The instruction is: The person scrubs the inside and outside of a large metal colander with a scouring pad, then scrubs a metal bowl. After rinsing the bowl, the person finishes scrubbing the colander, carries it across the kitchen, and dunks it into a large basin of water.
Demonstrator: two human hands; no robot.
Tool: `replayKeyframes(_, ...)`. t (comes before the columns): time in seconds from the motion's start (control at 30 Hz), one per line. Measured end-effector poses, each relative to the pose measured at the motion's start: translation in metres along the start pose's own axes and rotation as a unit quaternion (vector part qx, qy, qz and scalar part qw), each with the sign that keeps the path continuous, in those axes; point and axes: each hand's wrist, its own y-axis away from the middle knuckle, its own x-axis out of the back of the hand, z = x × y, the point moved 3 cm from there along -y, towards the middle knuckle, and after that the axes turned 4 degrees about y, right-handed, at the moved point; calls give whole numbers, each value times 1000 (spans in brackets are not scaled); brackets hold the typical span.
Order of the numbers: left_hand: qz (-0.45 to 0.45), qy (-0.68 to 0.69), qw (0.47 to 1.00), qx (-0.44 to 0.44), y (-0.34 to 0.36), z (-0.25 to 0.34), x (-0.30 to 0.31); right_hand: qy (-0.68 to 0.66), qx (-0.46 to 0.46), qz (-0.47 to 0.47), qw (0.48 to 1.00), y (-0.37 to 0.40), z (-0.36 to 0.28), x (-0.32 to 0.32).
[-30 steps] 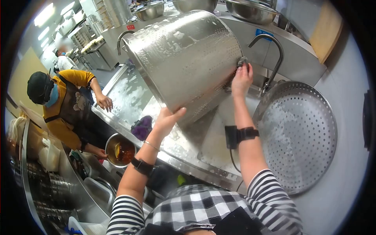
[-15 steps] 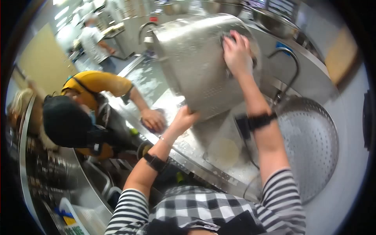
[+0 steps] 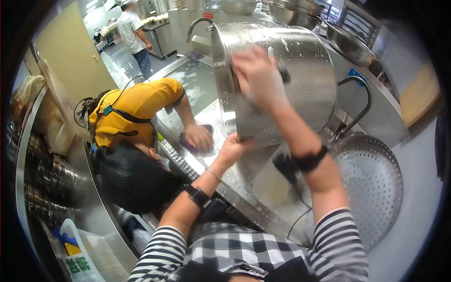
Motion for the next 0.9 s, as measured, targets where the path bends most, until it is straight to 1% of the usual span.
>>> replayKeyframes(0.03, 17, 18, 999, -27, -2, 9, 3, 25, 11, -2, 1000, 39, -13, -2)
replayKeyframes(0.07, 18, 22, 999, -29, -1, 6, 12, 50, 22, -4, 998, 71, -24, -3)
replayKeyframes(0.13, 22, -58, 998, 0, -4, -7, 24, 53, 29, -11, 998, 84, -30, -2)
replayKeyframes(0.17, 19, -15, 998, -59, -3, -18, 18, 53, 24, -13, 998, 87, -31, -3)
replayKeyframes(0.2, 16, -19, 999, -47, 2, -22, 19, 68, 21, 7, 997, 66, -24, -1)
replayKeyframes(0.23, 30, -76, 996, -23, 7, -28, 19, 85, 16, 26, 996, 33, -7, 3)
replayKeyframes(0.27, 42, -130, 991, -8, 8, -31, 16, 122, -33, -26, 992, 6, 17, 6)
replayKeyframes(0.3, 35, -130, 991, -6, 9, -30, 12, 158, -80, -75, 981, -15, 41, 8)
replayKeyframes(0.37, 47, -184, 982, 22, 15, -17, 7, 233, -181, -70, 953, -30, 90, 15)
replayKeyframes(0.4, 71, -195, 978, 33, 11, 2, 3, 236, -182, -68, 952, -24, 90, 15)
replayKeyframes(0.43, 97, -205, 973, 46, 4, 22, 0, 211, -161, -8, 964, -10, 83, 15)
replayKeyframes(0.47, 78, -299, 931, -192, -2, 48, -9, 186, -139, 52, 971, 7, 74, 17)
replayKeyframes(0.5, 170, -353, 859, -331, -17, 62, -11, 148, -49, 106, 982, 23, 44, 12)
replayKeyframes(0.53, 100, -119, 983, -99, -29, 76, -17, 113, -23, 108, 987, 42, 6, 9)
replayKeyframes(0.57, 105, -85, 983, -127, -30, 74, -21, 80, 0, 113, 990, 54, -16, 8)
replayKeyframes(0.6, 105, -55, 981, -156, -34, 73, -26, 87, -8, 121, 989, 57, -2, 12)
replayKeyframes(0.63, 94, -60, 982, -154, -37, 70, -26, 129, -65, 125, 982, 59, 27, 19)
replayKeyframes(0.67, 84, -95, 983, -130, -33, 62, -20, 167, -122, 125, 970, 64, 57, 29)
replayKeyframes(0.7, 78, -129, 983, -102, -26, 55, -17, 166, -195, 140, 956, 71, 92, 46)
replayKeyframes(0.73, 75, -130, 984, -99, -22, 51, -18, 165, -263, 157, 938, 78, 131, 66)
replayKeyframes(0.77, 34, -146, 987, -56, -20, 46, -21, 218, -223, 198, 929, 95, 170, 75)
replayKeyframes(0.8, -7, -160, 987, -13, -19, 40, -26, 270, -181, 237, 915, 111, 194, 76)
replayKeyframes(0.83, -39, -152, 988, -1, -18, 35, -30, 255, -235, 184, 920, 106, 175, 84)
replayKeyframes(0.87, -44, -152, 987, 0, -19, 28, -34, 238, -289, 131, 918, 106, 149, 85)
replayKeyframes(0.9, -56, -162, 985, 2, -20, 20, -37, 96, -298, 132, 940, 112, 129, 70)
